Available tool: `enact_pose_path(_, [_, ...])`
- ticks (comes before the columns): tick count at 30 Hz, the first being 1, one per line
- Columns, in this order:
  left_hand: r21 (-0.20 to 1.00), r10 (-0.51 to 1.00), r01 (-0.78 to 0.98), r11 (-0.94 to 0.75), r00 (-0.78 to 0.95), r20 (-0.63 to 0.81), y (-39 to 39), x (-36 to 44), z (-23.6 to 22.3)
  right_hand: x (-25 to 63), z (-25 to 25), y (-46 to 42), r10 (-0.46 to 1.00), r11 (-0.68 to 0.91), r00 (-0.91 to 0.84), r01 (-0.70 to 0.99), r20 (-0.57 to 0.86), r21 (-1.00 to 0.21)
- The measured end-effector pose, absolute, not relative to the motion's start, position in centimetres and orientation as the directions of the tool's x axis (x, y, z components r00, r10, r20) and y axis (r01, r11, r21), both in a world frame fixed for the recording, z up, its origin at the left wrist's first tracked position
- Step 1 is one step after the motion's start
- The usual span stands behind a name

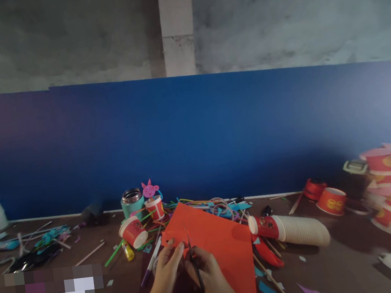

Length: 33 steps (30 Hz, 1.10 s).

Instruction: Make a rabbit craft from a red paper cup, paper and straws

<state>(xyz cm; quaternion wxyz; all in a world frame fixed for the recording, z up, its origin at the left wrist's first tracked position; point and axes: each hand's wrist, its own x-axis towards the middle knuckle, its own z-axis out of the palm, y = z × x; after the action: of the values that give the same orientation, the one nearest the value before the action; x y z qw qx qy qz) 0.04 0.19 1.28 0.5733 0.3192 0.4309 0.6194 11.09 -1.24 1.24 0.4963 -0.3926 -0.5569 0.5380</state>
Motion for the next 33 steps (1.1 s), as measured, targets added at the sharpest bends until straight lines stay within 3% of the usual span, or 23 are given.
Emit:
enact_pose_path(13, [0.903,0.977,-0.428,0.040,-0.173,-0.125,0.22,-0.19,1.42,11.20,1.33,-1.26,0.975,0.023,-0.218,-0.027,0.028,-0.999])
enact_pose_path(21, [0.919,0.995,-0.392,-0.052,-0.096,0.016,0.38,-0.49,1.42,11.03,1.55,-1.34,0.980,0.021,-0.197,0.005,0.020,-1.000])
enact_pose_path(33, [0.937,0.993,-0.330,-0.110,-0.070,0.092,0.06,-0.66,1.94,11.26,1.35,-1.28,0.970,0.037,-0.243,0.012,0.033,-0.999])
